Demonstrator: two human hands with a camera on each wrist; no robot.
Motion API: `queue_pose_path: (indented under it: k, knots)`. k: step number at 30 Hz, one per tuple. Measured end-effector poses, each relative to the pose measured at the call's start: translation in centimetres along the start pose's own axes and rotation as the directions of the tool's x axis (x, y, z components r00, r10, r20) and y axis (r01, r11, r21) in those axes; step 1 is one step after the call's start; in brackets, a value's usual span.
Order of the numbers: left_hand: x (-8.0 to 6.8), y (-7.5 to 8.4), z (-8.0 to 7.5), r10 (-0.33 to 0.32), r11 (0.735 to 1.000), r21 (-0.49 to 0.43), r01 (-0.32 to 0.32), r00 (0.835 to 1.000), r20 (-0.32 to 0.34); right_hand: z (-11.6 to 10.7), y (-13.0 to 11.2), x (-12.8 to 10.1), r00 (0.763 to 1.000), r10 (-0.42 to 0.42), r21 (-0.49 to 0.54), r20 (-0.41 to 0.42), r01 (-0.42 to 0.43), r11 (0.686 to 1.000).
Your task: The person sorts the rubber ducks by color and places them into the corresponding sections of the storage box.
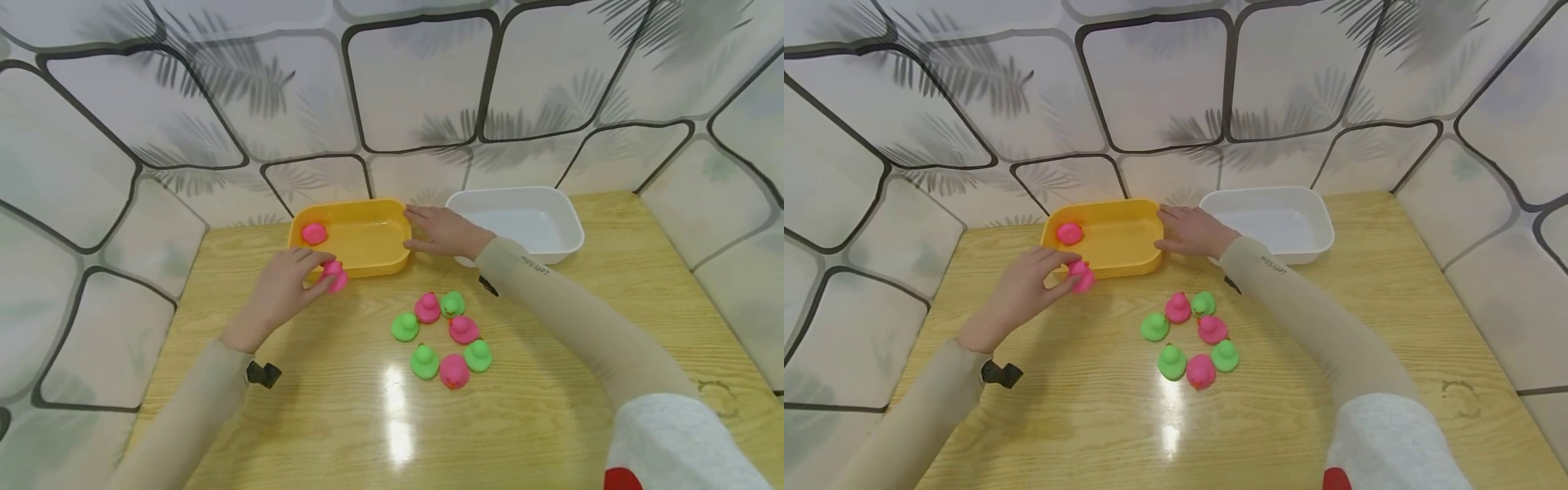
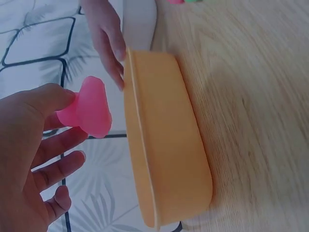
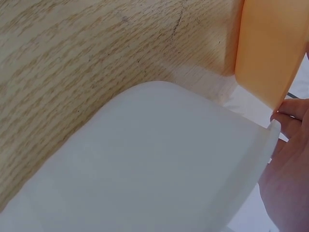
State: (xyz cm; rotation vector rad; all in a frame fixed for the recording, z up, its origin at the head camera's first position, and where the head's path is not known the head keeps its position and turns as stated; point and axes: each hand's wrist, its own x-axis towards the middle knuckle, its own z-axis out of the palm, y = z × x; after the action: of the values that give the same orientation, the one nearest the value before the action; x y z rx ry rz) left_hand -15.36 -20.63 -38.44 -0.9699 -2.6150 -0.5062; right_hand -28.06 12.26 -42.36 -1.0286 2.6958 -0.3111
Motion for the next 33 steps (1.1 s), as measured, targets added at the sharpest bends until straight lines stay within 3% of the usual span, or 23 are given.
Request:
queue_pose_path:
  k: [5,11,22,27,33]
  knots:
    - [0.9,-1.6,0.2,-0.03,0.999,0.015,0.03,1.0,-0.006,-0.1,-0.3,-0.1,1.0,0.002,0.001,0.0,-0.002,1.0]
    - [1.8,-3.7,0.6,-0.122,0.992,0.024,0.121,0.992,0.018,-0.2,-0.5,-0.1,1.0,-0.001,-0.01,-0.001,0.001,1.0]
    - [3.3,-6.1,1.4,-0.336,0.939,0.117,0.323,0.934,0.118,-0.3,-0.4,-0.1,1.0,0.014,-0.012,0.002,-0.014,1.0]
    - [3.4,-6.6,1.8,-0.37,0.927,0.127,0.353,0.916,0.153,-0.1,-0.2,-0.1,1.0,-0.003,-0.008,-0.007,0.003,1.0]
    - [3.4,-6.9,2.0,-0.379,0.923,0.137,0.359,0.91,0.171,-0.2,-0.3,-0.1,1.0,-0.006,-0.016,-0.006,0.006,1.0]
